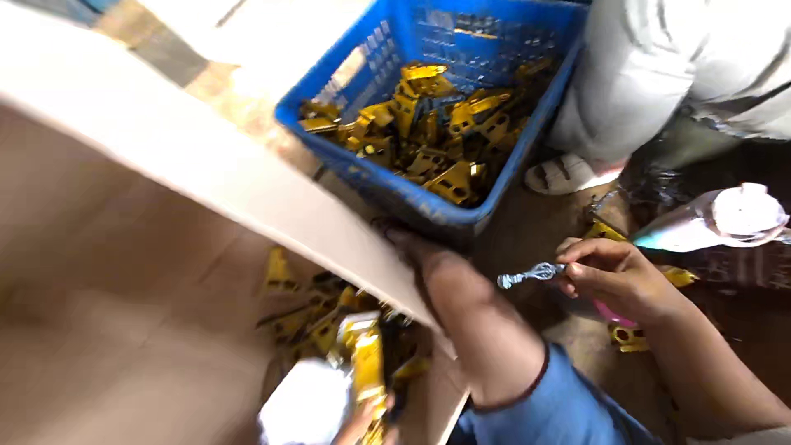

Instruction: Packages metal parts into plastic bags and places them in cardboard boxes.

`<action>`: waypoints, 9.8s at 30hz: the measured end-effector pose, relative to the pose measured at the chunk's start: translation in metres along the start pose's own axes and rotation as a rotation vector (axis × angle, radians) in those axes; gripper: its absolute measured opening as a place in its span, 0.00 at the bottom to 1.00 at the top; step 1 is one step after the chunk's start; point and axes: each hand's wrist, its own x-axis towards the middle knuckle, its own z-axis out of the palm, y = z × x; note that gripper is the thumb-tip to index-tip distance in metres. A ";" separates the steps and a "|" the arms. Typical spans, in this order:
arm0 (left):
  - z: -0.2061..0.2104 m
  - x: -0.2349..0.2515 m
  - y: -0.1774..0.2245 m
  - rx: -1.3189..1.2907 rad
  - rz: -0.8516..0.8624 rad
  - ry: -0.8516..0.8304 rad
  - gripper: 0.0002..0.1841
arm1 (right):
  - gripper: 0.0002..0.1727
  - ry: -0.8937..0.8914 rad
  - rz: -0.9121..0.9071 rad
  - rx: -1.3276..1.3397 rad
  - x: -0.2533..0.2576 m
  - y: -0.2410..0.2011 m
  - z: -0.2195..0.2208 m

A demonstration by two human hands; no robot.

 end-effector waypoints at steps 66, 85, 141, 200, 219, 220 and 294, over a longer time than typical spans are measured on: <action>-0.096 -0.062 0.023 0.442 -0.113 0.336 0.19 | 0.21 -0.821 0.393 -0.886 0.025 0.093 0.225; -0.101 -0.063 0.001 0.536 0.212 0.081 0.22 | 0.08 -0.890 0.542 -0.139 0.020 0.058 0.287; -0.105 -0.064 0.028 -0.414 0.568 0.576 0.11 | 0.18 -0.392 -0.336 -0.051 0.024 0.059 0.348; -0.100 -0.061 -0.010 0.311 0.664 0.418 0.17 | 0.18 -0.564 -0.039 -0.302 0.024 0.060 0.324; -0.094 -0.062 -0.018 0.048 0.387 0.122 0.24 | 0.19 -0.786 0.001 -0.421 0.004 0.068 0.320; -0.095 -0.062 -0.019 0.061 0.438 0.140 0.23 | 0.23 -0.830 -0.008 -0.412 0.013 0.067 0.320; -0.106 -0.068 -0.003 0.105 0.376 0.215 0.25 | 0.18 -0.755 0.269 -0.368 0.001 0.053 0.333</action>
